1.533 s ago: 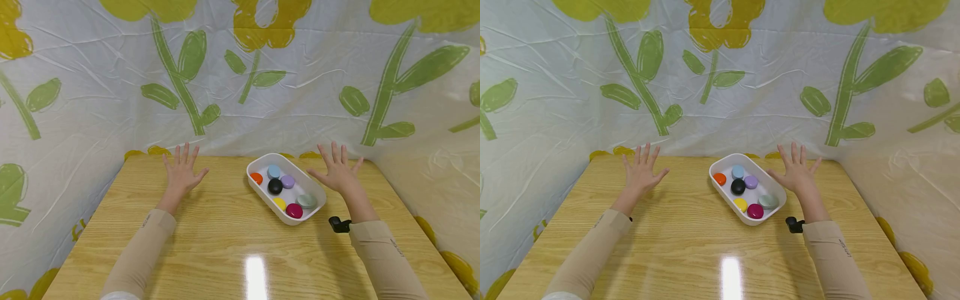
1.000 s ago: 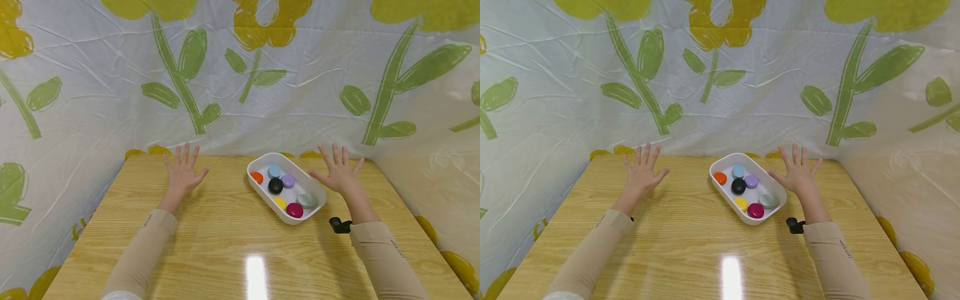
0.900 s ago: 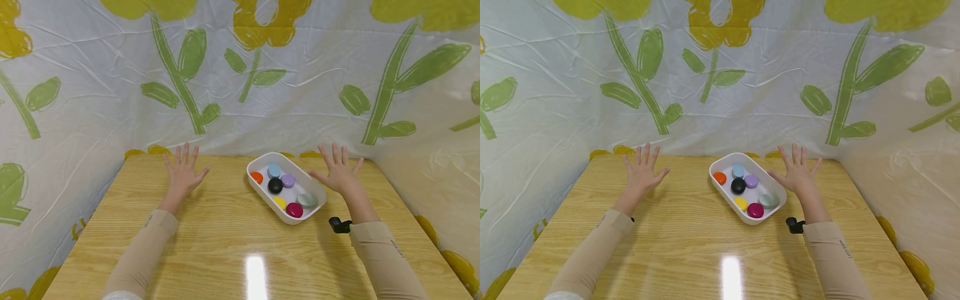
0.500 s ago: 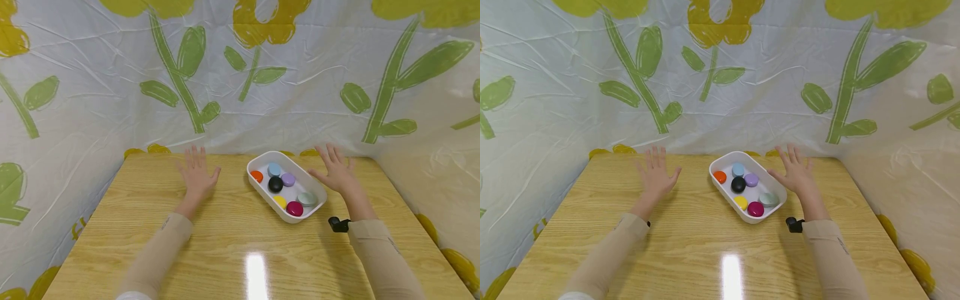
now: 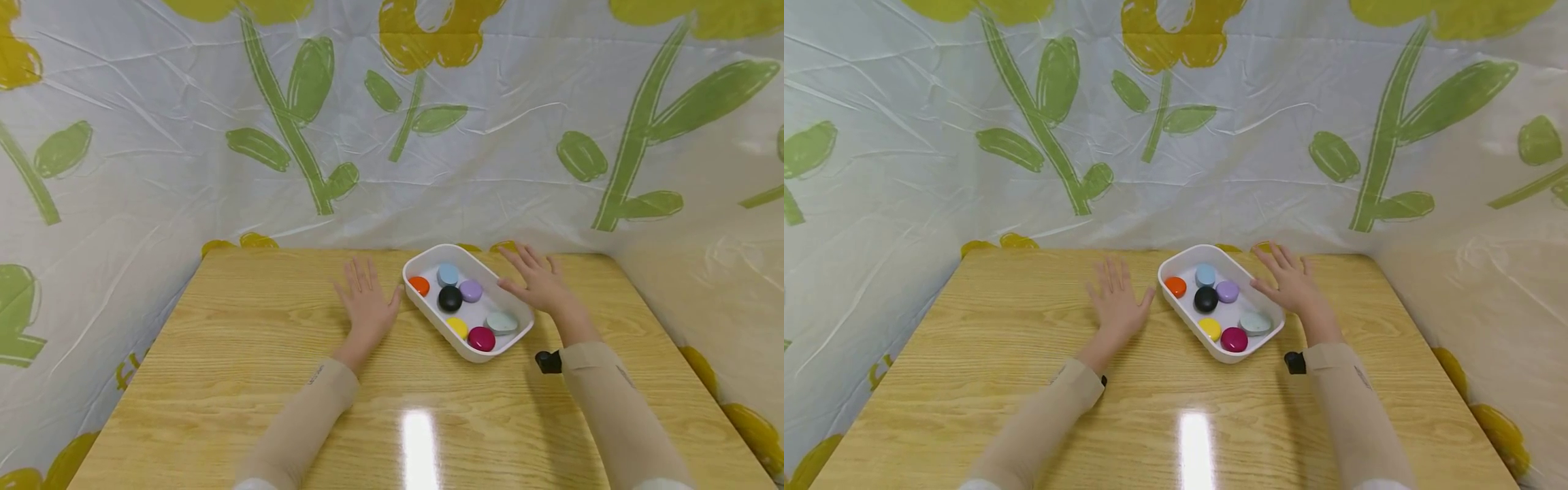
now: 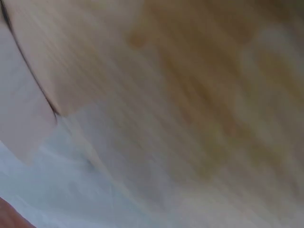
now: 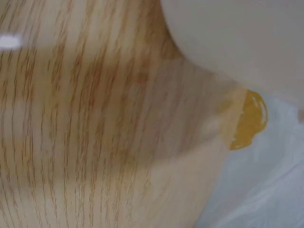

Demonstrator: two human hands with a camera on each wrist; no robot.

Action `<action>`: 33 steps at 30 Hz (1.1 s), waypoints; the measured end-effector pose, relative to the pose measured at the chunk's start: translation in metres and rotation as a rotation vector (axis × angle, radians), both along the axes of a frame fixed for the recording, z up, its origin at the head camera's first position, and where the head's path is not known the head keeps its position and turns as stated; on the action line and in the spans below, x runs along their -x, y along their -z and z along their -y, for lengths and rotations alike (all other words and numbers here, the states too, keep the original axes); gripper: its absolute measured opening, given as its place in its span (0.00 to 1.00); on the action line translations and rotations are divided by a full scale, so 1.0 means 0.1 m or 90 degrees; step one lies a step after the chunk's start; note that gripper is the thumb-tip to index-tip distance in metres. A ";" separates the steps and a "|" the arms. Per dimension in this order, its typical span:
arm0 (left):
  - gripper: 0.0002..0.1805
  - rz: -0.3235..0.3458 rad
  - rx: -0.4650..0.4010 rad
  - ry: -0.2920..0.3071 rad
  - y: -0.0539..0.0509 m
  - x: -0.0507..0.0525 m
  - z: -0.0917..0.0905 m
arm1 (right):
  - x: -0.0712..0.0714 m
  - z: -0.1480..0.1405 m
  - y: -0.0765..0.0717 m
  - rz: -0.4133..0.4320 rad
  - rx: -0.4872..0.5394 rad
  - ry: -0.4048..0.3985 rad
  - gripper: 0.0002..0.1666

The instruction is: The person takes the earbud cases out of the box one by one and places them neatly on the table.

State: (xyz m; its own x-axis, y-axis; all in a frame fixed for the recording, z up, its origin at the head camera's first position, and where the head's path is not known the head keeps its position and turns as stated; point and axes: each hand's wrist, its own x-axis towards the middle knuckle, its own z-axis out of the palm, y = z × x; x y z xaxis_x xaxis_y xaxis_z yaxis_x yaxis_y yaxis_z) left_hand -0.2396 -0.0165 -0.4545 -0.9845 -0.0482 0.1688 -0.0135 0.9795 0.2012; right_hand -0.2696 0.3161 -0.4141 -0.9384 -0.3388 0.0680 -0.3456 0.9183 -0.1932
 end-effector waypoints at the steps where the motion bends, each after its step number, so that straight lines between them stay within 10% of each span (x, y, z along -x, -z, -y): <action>1: 0.48 0.005 -0.004 0.000 0.01 -0.02 -0.05 | 0.01 0.00 0.01 0.001 -0.002 -0.007 0.42; 13: 0.49 0.032 -0.035 0.009 0.00 -0.18 -0.59 | 0.17 0.05 0.08 0.017 -0.049 -0.052 0.40; 33: 0.56 0.122 -0.002 -0.091 0.00 -0.38 -1.04 | 0.23 0.04 0.20 0.038 -0.100 -0.066 0.40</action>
